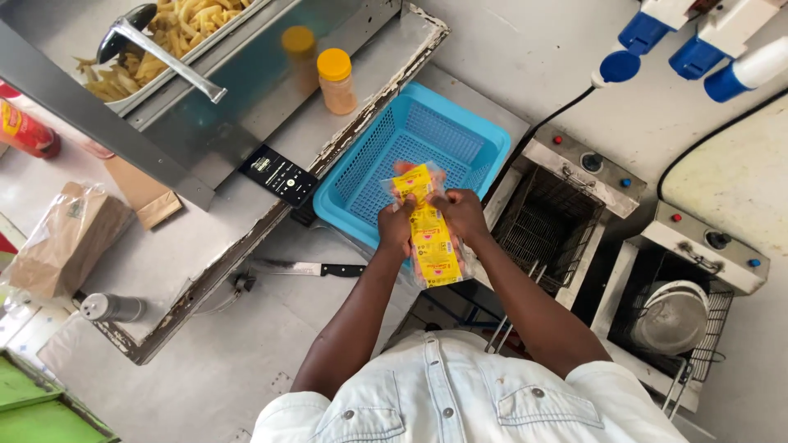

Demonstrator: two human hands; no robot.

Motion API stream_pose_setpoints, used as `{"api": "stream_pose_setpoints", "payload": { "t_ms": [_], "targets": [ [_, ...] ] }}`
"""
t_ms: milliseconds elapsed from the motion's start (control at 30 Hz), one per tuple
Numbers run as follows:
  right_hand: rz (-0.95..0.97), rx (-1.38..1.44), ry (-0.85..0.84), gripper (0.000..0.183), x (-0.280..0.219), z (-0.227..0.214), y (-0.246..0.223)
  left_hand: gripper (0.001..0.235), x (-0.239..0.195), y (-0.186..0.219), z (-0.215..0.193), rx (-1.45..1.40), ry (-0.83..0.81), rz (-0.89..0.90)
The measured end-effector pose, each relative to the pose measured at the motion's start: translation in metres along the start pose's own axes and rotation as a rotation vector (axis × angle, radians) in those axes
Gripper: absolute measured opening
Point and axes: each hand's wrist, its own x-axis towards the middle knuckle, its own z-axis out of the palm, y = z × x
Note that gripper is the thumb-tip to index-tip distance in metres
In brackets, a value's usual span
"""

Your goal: Opening a package of sausages and placing them into a deep fryer for cooking

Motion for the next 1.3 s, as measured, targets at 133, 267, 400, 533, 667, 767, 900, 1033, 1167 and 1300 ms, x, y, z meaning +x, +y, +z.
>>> {"api": "stream_pose_setpoints", "payload": {
  "t_ms": [133,267,400,533,667,767,900,1033,1167,1300],
  "targets": [
    [0.23,0.258,0.013,0.025,-0.011,0.008,-0.017,0.043,0.001,0.002,-0.003,-0.014,0.022,-0.027],
    [0.37,0.46,0.008,0.022,-0.035,-0.002,-0.074,0.053,-0.011,0.014,-0.004,-0.088,-0.164,-0.275],
    [0.31,0.419,0.023,0.012,-0.008,0.006,-0.037,0.05,0.003,-0.004,-0.01,-0.09,-0.231,-0.366],
    [0.204,0.51,0.063,0.014,0.005,0.014,-0.005,0.043,0.04,-0.033,-0.029,-0.1,-0.176,-0.376],
    [0.043,0.56,0.111,0.013,0.009,0.01,-0.008,0.047,0.033,-0.018,-0.023,-0.134,-0.151,-0.264],
    [-0.107,0.425,0.073,0.006,-0.002,0.0,-0.033,0.052,0.017,-0.004,-0.016,-0.1,-0.132,-0.208],
    [-0.118,0.44,-0.043,0.034,-0.01,-0.011,-0.066,0.068,-0.006,0.018,-0.003,-0.174,-0.257,-0.247],
    [0.166,0.507,-0.139,0.034,-0.018,-0.008,-0.078,0.041,0.033,-0.019,-0.029,-0.073,-0.212,-0.26],
    [0.334,0.527,-0.252,0.036,-0.002,-0.007,-0.054,0.033,0.069,-0.047,-0.041,-0.104,-0.22,-0.28],
    [0.272,0.258,-0.12,0.032,0.005,0.0,-0.046,0.04,0.041,-0.017,-0.022,-0.131,-0.191,-0.303]
  ]
}}
